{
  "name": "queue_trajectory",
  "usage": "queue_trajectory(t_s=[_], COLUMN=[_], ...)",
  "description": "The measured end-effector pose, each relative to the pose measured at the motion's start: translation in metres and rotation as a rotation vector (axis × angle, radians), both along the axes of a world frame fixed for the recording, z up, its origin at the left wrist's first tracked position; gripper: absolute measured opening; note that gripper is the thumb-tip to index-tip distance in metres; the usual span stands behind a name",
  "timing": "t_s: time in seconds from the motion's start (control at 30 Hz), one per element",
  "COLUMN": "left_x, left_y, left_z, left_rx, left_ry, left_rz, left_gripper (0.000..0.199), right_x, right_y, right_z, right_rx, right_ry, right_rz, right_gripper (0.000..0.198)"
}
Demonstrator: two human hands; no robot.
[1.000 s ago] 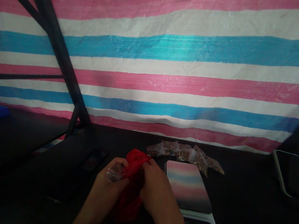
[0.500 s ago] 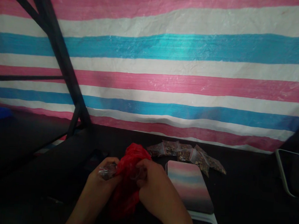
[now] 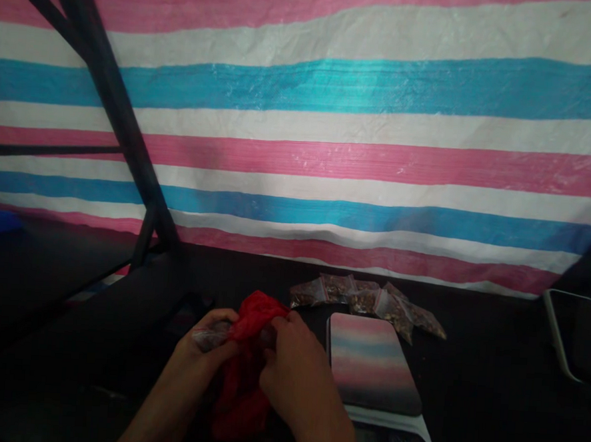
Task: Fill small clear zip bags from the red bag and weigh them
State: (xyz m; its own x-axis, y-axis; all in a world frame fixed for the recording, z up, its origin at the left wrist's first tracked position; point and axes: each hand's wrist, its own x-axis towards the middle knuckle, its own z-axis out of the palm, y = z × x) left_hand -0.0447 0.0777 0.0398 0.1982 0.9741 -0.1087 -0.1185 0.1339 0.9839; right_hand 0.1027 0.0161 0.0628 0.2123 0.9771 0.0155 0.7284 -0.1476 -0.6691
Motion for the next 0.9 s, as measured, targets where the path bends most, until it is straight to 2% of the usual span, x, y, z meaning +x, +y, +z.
queue_trajectory(t_s=[0.13, 0.23, 0.43, 0.63, 0.9], left_x=[-0.003, -0.003, -0.002, -0.006, -0.008], left_y=[0.001, 0.002, -0.002, 0.001, 0.002], left_z=[0.001, 0.0, 0.003, -0.002, -0.004], left_rx=[0.026, 0.054, -0.013, -0.003, -0.078], left_ry=[-0.01, 0.009, -0.024, -0.026, -0.076], left_rz=[0.009, 0.012, -0.013, -0.03, -0.062], left_gripper=[0.035, 0.036, 0.04, 0.04, 0.042], right_x=[0.002, -0.001, -0.005, -0.005, -0.003], right_y=[-0.005, -0.006, 0.0, 0.004, 0.002], right_z=[0.01, 0.015, 0.005, 0.001, 0.0], right_rx=[0.067, 0.113, 0.14, 0.103, 0.121], right_ry=[0.05, 0.101, 0.073, -0.069, -0.078], right_rz=[0.017, 0.068, 0.124, 0.103, 0.141], right_gripper=[0.047, 0.048, 0.034, 0.047, 0.04])
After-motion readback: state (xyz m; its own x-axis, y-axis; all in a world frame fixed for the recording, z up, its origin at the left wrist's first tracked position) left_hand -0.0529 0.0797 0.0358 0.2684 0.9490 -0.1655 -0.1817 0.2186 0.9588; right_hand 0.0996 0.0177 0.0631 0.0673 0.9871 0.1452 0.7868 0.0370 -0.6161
